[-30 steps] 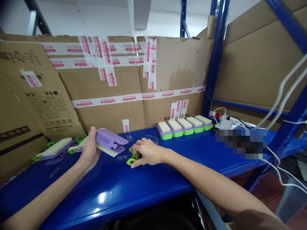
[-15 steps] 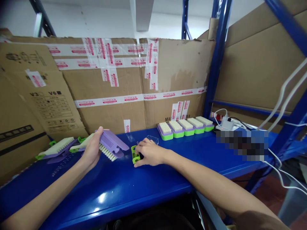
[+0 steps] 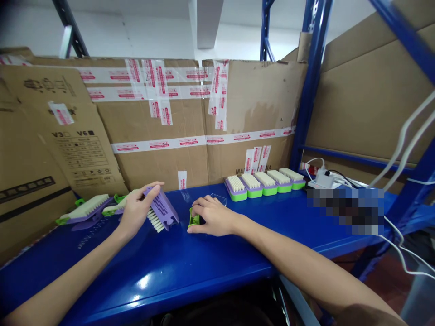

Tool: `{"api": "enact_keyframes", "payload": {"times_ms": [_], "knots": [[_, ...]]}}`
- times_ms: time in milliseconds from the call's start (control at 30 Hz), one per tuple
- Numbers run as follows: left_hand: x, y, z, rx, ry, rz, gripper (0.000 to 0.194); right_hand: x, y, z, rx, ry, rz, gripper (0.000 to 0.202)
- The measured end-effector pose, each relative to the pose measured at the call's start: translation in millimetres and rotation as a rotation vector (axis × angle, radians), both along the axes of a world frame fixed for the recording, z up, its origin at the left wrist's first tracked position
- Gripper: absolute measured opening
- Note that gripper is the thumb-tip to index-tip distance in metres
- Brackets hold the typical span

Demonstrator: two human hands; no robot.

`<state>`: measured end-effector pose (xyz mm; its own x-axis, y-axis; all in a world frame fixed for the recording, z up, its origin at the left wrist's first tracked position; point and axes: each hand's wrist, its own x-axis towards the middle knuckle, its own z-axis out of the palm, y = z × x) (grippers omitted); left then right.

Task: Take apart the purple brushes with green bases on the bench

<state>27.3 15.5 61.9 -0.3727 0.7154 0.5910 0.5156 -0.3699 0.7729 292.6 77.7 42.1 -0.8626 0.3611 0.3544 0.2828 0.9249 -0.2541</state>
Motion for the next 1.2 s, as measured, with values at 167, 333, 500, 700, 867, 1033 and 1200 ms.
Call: {"api": "enact_keyframes", "payload": {"times_ms": [167, 333, 500, 700, 867, 1033, 1200], "knots": [[0.7, -3.7, -2.9, 0.021, 0.189, -0.019, 0.044, -0.4, 0.1, -0.4, 0.020, -0.001, -0.001, 0.039], [2.6, -5.8, -3.3, 0.020, 0.366, -0.055, 0.042, -1.1, 1.3, -2.7, 0.039, 0.004, 0.003, 0.041], [5.3, -6.2, -6.2, 0.005, 0.509, -0.053, 0.057, -1.2, 1.6, -3.2, 0.049, 0.009, 0.011, 0.042], [2.0, -4.2, -12.5, -0.065, 0.432, -0.050, 0.086, -1.6, 2.7, -4.9, 0.055, 0.008, 0.022, 0.043], [1.1, 0.0, -17.9, -0.035, 0.385, -0.086, 0.092, -1.6, 2.1, -3.7, 0.065, 0.018, 0.022, 0.047], [-3.0, 4.0, -24.9, -0.024, 0.386, -0.207, 0.086, -0.4, -0.9, 1.9, 0.065, 0.015, 0.038, 0.045], [-7.4, 4.9, -28.3, -0.058, 0.391, -0.271, 0.083, -0.3, -0.2, 2.1, 0.067, 0.017, 0.049, 0.043]]}}
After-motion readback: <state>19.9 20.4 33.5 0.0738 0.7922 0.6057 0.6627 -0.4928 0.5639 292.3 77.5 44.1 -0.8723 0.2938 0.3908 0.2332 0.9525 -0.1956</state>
